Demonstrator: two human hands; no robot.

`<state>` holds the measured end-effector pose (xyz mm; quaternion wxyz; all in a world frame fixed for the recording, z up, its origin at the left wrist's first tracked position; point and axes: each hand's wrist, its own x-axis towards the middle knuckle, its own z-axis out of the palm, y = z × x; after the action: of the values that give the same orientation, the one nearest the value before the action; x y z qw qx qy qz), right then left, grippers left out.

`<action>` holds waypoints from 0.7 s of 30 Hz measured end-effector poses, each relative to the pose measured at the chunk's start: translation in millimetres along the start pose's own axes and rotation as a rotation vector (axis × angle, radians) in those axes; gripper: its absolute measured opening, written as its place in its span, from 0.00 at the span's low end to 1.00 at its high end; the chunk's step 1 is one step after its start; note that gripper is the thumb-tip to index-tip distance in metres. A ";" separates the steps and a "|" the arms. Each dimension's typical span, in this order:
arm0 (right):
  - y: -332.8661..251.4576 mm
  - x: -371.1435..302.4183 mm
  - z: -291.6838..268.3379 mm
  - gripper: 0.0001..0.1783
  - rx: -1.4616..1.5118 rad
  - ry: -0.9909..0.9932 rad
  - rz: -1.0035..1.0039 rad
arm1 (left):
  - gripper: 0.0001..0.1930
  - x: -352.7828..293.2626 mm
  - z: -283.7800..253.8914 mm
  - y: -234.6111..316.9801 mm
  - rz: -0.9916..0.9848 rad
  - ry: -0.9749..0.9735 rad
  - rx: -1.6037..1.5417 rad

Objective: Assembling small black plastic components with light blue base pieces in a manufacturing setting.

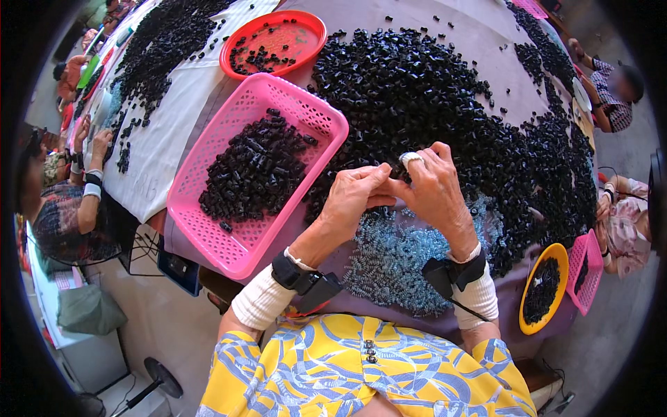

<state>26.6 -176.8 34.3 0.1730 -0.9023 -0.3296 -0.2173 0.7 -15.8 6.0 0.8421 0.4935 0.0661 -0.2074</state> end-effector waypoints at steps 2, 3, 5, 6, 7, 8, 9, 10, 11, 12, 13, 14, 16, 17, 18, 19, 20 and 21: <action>-1.0 0.5 -1.3 0.15 0.051 -0.034 0.014 | 0.11 -2.5 -1.4 0.4 -0.042 -0.091 -0.153; -3.0 1.6 -2.8 0.15 0.052 -0.034 0.013 | 0.11 -2.7 -2.6 0.2 -0.041 -0.090 -0.152; -6.6 2.7 -6.2 0.14 0.087 -0.083 0.056 | 0.10 -1.9 -4.7 -1.9 -0.028 -0.116 -0.140; -6.0 2.2 -5.6 0.14 0.087 -0.082 0.056 | 0.10 -2.2 -4.1 -1.8 -0.029 -0.116 -0.140; -5.2 1.5 -4.2 0.14 0.091 -0.081 0.053 | 0.10 -2.9 -3.2 -1.3 -0.024 -0.108 -0.133; -4.4 1.1 -3.2 0.13 0.092 -0.081 0.051 | 0.10 -2.8 -2.6 -0.9 -0.020 -0.102 -0.128; -3.9 1.0 -2.5 0.13 0.091 -0.081 0.052 | 0.10 -2.1 -2.7 -1.2 -0.021 -0.104 -0.128; -3.6 1.0 -1.8 0.13 0.104 -0.067 0.048 | 0.11 -1.3 -3.1 -1.8 -0.021 -0.095 -0.126; -3.3 0.9 -1.0 0.14 0.119 -0.053 0.045 | 0.11 -0.9 -3.3 -2.2 -0.020 -0.085 -0.124; -2.9 0.8 -0.3 0.14 0.119 -0.053 0.045 | 0.11 -1.3 -3.0 -1.6 -0.021 -0.085 -0.124; -2.3 1.0 0.4 0.14 0.123 -0.045 0.047 | 0.13 -2.3 -2.5 -0.6 -0.024 -0.063 -0.129; -1.5 0.6 0.9 0.14 0.127 -0.038 0.050 | 0.14 -2.8 -2.1 -0.1 -0.028 -0.043 -0.134; 1.3 -0.7 2.8 0.13 0.140 -0.019 0.038 | 0.15 -2.1 -3.4 -1.4 -0.043 -0.037 -0.132; 1.9 -1.0 4.1 0.13 0.159 -0.001 0.022 | 0.16 -2.3 -4.7 -1.9 -0.055 -0.025 -0.131; 1.8 -0.8 3.5 0.13 0.161 -0.001 0.022 | 0.16 -2.7 -5.0 -2.0 -0.055 -0.023 -0.130; 1.6 -0.1 2.1 0.13 0.167 -0.025 0.016 | 0.17 -3.1 -5.3 -2.1 -0.059 -0.018 -0.127; 1.7 0.0 0.5 0.13 0.171 -0.050 0.012 | 0.18 -3.2 -4.8 -2.1 -0.063 -0.016 -0.124; 2.3 -0.5 0.6 0.13 0.170 -0.050 0.012 | 0.18 -3.1 -4.6 -2.2 -0.063 -0.016 -0.124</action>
<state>27.9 -178.4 33.1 0.2422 -0.8915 -0.3456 -0.1648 -2.6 -11.9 2.9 0.8647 0.4363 0.0874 -0.2331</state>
